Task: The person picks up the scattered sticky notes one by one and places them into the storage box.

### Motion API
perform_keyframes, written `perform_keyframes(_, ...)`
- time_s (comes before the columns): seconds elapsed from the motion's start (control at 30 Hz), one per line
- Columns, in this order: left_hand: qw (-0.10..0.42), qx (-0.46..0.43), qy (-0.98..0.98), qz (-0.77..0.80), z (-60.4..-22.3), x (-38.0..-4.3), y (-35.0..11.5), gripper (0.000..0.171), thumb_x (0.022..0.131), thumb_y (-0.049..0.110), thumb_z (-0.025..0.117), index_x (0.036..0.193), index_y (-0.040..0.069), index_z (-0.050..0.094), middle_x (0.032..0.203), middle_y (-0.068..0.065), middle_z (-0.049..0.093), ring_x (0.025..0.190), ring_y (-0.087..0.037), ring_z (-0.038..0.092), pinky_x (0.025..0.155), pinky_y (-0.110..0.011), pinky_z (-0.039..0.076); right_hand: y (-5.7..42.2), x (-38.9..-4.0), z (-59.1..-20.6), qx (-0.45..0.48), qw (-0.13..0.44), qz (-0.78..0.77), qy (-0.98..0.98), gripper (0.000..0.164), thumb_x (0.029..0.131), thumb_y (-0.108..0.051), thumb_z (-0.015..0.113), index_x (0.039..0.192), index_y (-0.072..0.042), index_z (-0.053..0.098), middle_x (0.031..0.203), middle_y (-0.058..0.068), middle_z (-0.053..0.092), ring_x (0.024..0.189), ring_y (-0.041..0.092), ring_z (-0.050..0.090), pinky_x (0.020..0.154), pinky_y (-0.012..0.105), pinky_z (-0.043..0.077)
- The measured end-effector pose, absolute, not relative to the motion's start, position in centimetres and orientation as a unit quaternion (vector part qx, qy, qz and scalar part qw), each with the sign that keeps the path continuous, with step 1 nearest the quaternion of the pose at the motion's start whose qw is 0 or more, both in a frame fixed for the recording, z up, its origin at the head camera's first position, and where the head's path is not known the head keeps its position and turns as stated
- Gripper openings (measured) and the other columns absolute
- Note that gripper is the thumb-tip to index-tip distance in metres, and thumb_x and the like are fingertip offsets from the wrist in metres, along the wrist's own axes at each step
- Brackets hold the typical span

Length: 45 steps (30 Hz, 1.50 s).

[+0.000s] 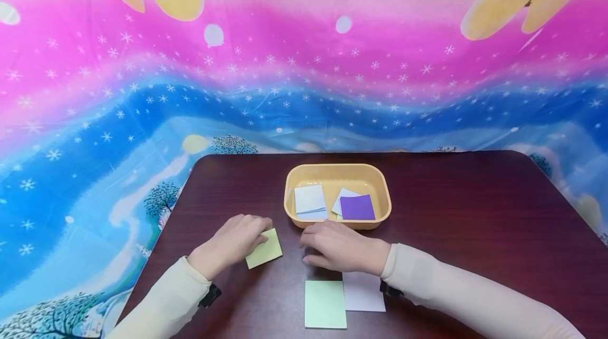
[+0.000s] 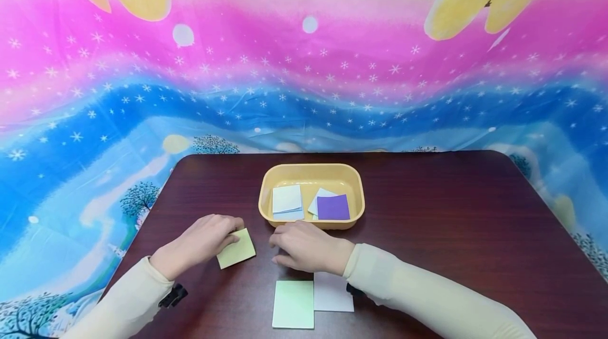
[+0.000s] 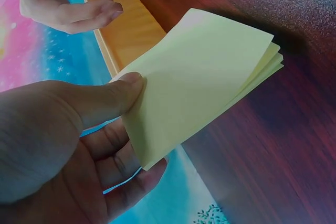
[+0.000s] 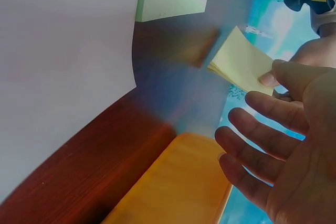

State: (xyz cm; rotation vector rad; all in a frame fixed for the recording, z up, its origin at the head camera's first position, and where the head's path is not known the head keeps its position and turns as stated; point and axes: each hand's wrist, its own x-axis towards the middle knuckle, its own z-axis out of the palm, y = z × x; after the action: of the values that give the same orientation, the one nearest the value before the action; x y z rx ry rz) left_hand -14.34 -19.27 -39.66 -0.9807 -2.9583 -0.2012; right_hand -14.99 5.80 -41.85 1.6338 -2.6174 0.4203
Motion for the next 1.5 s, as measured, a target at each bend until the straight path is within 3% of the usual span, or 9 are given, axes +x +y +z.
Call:
perform_keyframes(0.67, 0.014, -0.312, -0.948, -0.063, -38.5, -14.7, -19.2, 0.02, 0.08, 0.011, 0.068, 0.072, 0.019, 0.052, 0.058, 0.01, 0.039, 0.053, -0.008, 0.036, 0.051, -0.027, 0.036, 5.8, -14.9, -41.4, 0.518, 0.016, 0.133, -0.845, 0.03, 0.089, -0.037, 0.059, 0.105, -0.014, 0.068, 0.099, -0.005, 0.064, 0.093, 0.008, 0.058, 0.085, 0.028, 0.046)
perform_keyframes(1.5, 0.04, -0.331, -0.941, -0.061, -37.0, -15.4, -18.8, 0.021, 0.079, 0.011, 0.07, 0.073, 0.018, 0.051, 0.057, 0.009, 0.039, 0.053, -0.008, 0.035, 0.051, -0.028, 0.035, 6.1, -15.1, -40.2, 0.511, 0.02, 0.129, -0.85, 0.031, 0.09, -0.038, 0.057, 0.108, -0.015, 0.067, 0.095, -0.005, 0.063, 0.084, 0.006, 0.054, 0.077, 0.03, 0.046)
